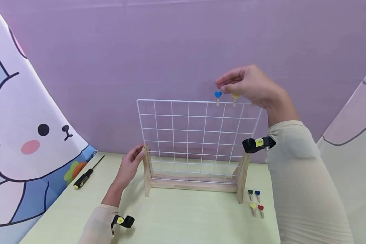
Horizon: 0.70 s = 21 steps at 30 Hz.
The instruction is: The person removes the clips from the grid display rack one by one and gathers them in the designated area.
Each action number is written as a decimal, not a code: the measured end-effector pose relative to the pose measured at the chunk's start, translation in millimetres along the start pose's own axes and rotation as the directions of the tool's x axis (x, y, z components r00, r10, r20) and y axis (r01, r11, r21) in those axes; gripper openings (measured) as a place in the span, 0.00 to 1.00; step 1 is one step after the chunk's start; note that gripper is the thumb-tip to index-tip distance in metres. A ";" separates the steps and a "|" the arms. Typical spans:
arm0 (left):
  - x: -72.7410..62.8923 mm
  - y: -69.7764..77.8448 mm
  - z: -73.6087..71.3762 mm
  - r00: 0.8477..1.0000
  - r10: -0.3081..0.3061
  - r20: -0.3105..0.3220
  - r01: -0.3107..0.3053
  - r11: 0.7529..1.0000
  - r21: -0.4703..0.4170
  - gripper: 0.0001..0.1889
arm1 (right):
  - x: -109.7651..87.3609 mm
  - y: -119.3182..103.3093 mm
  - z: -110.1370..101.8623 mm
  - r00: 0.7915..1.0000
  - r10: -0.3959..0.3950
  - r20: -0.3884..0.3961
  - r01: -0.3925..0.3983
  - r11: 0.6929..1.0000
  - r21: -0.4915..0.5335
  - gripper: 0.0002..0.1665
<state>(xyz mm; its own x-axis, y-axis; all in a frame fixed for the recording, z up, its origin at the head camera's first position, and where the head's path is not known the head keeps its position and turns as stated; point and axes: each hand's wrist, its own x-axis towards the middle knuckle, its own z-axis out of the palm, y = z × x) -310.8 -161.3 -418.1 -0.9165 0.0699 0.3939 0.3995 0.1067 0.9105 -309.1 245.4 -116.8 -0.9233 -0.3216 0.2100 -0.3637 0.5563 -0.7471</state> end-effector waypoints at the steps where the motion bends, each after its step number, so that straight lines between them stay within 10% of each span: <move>1: 0.3 -0.1 0.1 1.000 0.001 0.000 -0.001 1.000 0.000 0.23 | -0.1 -0.2 0.7 1.000 0.001 0.002 -0.001 1.000 -0.007 0.22; 21: -0.2 -0.9 1.2 1.000 -0.008 -0.002 0.008 1.000 0.002 0.23 | 2.6 8.1 14.5 1.000 0.027 -0.010 -0.028 0.998 -0.058 0.14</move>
<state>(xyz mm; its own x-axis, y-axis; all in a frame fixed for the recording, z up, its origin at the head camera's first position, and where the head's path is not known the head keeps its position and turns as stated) -310.9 -160.3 -419.1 -0.9195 0.0675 0.3872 0.3926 0.1093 0.9132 -312.7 237.9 -131.4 -0.9340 -0.2988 0.1959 -0.3447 0.6087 -0.7146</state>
